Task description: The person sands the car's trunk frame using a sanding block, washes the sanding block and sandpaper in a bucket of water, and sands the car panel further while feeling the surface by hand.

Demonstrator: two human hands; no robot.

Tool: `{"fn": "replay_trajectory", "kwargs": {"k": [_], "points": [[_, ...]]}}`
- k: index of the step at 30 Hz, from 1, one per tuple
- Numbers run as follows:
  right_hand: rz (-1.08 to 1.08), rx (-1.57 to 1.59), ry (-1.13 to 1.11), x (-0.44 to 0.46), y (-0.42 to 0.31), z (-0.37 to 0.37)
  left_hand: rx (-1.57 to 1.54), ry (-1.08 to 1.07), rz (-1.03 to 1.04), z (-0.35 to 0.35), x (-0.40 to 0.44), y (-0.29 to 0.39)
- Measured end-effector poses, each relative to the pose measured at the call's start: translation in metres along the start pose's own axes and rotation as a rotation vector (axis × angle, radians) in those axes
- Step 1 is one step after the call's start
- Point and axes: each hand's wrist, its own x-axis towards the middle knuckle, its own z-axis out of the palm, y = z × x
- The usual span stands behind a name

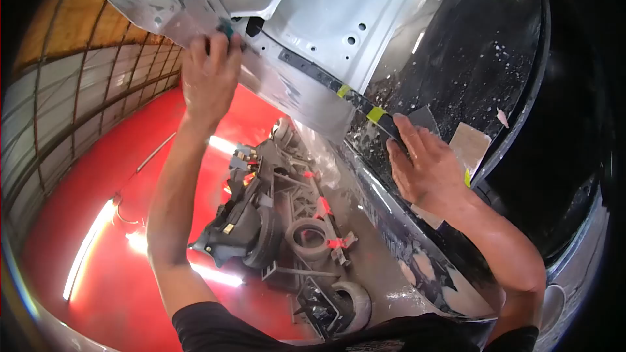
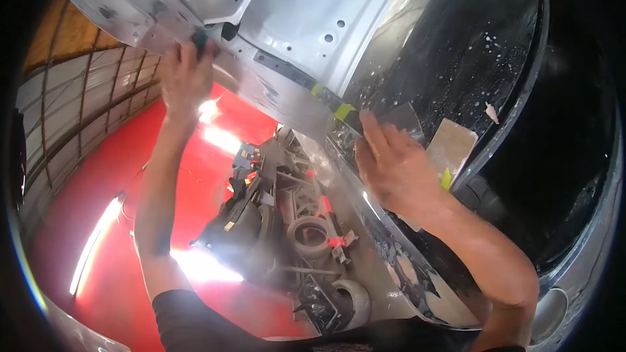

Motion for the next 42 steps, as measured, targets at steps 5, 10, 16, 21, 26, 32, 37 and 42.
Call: {"fn": "replay_trajectory", "kwargs": {"k": [5, 10, 16, 21, 26, 32, 37, 42], "points": [[0.014, 0.06, -0.011, -0.003, 0.001, 0.006, -0.025, -0.072, -0.079, 0.016, -0.012, 0.049], [0.008, 0.023, 0.05, 0.0, 0.0, 0.004, 0.017, -0.02, -0.015, -0.014, 0.012, 0.006], [0.02, 0.04, 0.064, -0.003, 0.004, 0.003, -0.025, -0.087, -0.15, 0.03, -0.022, 0.081], [0.022, 0.006, 0.039, -0.002, -0.001, 0.003, -0.077, -0.045, -0.017, 0.005, -0.009, 0.008], [0.015, 0.018, 0.048, 0.002, -0.003, 0.002, -0.1, -0.075, -0.146, 0.043, -0.054, 0.063], [0.011, -0.016, 0.047, 0.0, -0.003, 0.002, -0.008, 0.062, 0.022, 0.014, -0.029, -0.003], [0.014, -0.009, 0.05, 0.0, -0.003, 0.004, 0.026, -0.111, -0.152, 0.044, -0.049, 0.072], [-0.031, -0.064, 0.105, -0.001, 0.0, 0.007, -0.003, 0.042, 0.102, 0.011, -0.02, -0.017]]}}
